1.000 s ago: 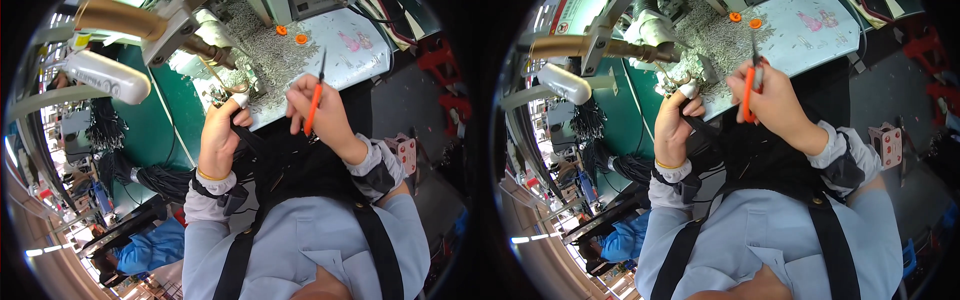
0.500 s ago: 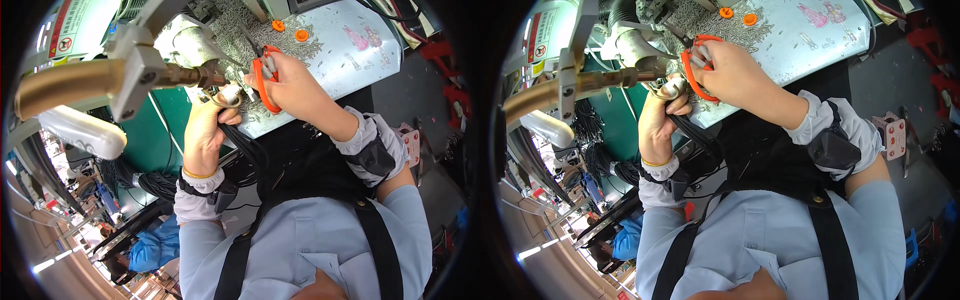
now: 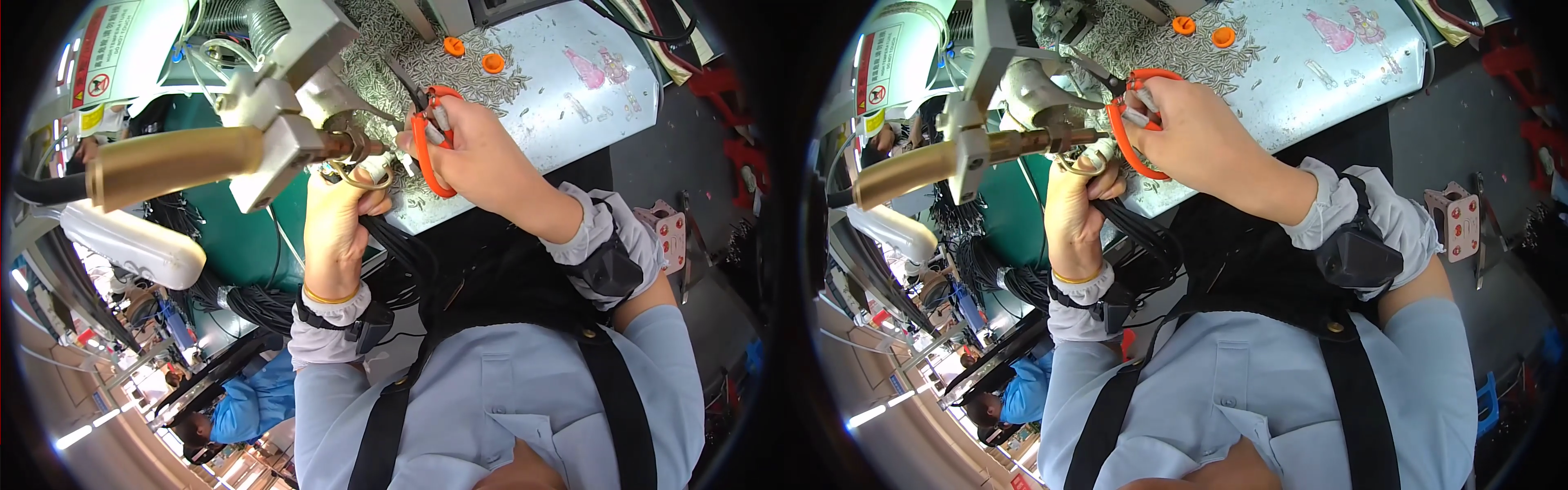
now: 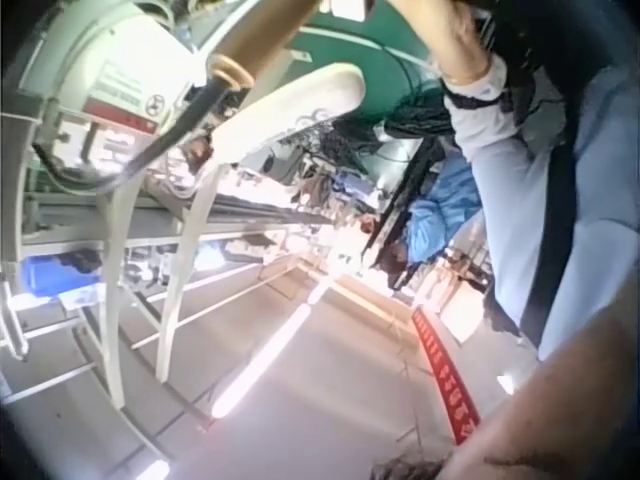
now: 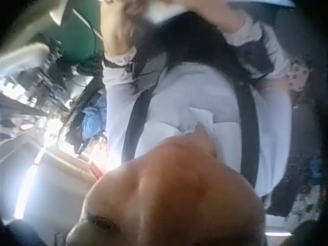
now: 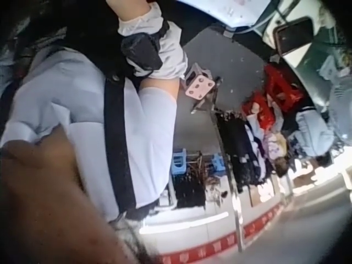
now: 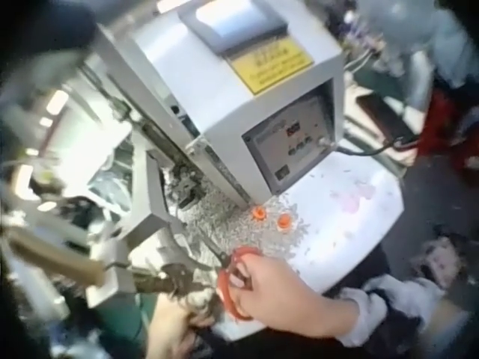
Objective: The person uses shears to trim the ends of individual wires within a bundle, then sets them aside to pick up and trim a new bundle of cables.
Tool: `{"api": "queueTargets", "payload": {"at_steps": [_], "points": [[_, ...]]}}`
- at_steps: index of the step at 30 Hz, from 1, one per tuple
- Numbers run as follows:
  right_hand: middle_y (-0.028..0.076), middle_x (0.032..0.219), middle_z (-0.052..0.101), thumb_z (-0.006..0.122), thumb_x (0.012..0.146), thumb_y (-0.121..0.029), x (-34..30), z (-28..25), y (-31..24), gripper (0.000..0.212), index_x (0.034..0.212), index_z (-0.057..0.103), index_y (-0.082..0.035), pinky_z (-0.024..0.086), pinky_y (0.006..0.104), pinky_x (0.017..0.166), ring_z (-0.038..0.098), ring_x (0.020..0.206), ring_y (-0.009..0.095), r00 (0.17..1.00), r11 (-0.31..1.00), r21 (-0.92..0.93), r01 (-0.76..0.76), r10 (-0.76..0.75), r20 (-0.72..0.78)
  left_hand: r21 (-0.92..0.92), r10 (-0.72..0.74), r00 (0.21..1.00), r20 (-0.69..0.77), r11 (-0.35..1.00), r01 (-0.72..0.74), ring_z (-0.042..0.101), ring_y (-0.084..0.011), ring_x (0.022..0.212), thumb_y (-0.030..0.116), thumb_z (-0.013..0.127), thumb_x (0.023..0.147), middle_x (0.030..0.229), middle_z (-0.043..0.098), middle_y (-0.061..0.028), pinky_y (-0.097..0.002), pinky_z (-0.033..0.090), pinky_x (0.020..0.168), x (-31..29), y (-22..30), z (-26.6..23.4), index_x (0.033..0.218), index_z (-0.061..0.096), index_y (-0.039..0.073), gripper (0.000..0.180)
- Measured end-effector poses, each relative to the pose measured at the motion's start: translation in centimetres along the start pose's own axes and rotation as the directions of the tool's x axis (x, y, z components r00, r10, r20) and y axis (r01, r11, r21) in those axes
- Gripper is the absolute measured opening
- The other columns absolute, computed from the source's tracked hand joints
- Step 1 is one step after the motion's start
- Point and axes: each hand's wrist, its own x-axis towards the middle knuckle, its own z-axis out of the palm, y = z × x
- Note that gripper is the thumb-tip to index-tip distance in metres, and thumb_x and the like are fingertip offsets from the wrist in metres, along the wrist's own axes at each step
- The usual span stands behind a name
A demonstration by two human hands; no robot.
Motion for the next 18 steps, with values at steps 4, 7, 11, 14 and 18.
{"api": "queueTargets", "payload": {"at_steps": [4,7,11,14,18], "points": [[-0.002,0.058,0.045,0.06,0.079,-0.014,-0.1,-0.1,-0.2,0.016,0.081,0.053,0.0,0.032,0.0217,0.048,0.037,0.053,0.004,1.0,0.999,0.039,0.006,-0.007,0.014,0.011,0.015,1.0,-0.003,1.0,-0.015,0.03,-0.0043,0.042,0.006,0.063,0.075,0.061,0.047,-0.0004,-0.0205,0.025,0.041,-0.4,0.0,0.1,0.08,0.053,-0.001,0.014],[-0.001,0.059,0.047,0.06,0.08,-0.014,-1.3,-0.5,-0.3,0.015,0.081,0.053,0.0,0.033,0.0213,0.049,0.039,0.053,0.004,0.999,1.0,0.02,0.011,-0.012,0.048,0.08,0.046,0.998,-0.049,0.996,-0.042,0.032,-0.0046,0.044,0.004,0.062,0.074,0.062,0.048,-0.0007,-0.0205,0.026,0.042,-1.5,-0.2,0.7,0.082,0.054,-0.002,0.013],[0.0,0.059,0.05,0.059,0.081,-0.015,-3.3,-0.7,-0.9,0.015,0.08,0.054,-0.001,0.033,0.0203,0.046,0.042,0.05,0.004,0.994,0.989,0.149,0.002,-0.018,0.108,-0.048,0.066,0.997,-0.039,0.997,-0.068,0.036,-0.0055,0.049,0.0,0.061,0.073,0.068,0.051,-0.0017,-0.0204,0.028,0.045,-3.6,-1.1,0.9,0.086,0.055,-0.002,0.014],[0.001,0.06,0.052,0.058,0.082,-0.016,-4.8,-0.7,-1.8,0.016,0.079,0.054,-0.001,0.033,0.0195,0.043,0.044,0.047,0.005,0.988,0.954,0.291,-0.073,0.029,0.152,-0.113,0.054,0.997,0.048,0.992,-0.049,0.041,-0.0067,0.054,-0.001,0.061,0.071,0.074,0.054,-0.0029,-0.02,0.032,0.048,-4.8,-2.4,0.3,0.089,0.056,-0.002,0.018],[0.002,0.06,0.054,0.056,0.083,-0.017,-6.3,-0.3,-2.6,0.017,0.078,0.054,-0.001,0.032,0.0183,0.037,0.045,0.041,0.007,0.964,0.838,0.491,-0.24,0.146,0.222,-0.056,0.145,0.987,-0.065,0.987,-0.148,0.044,-0.0072,0.056,-0.001,0.061,0.071,0.076,0.054,-0.0028,-0.0194,0.034,0.05,-6.2,-3.4,1.0,0.09,0.056,-0.001,0.02]]}}
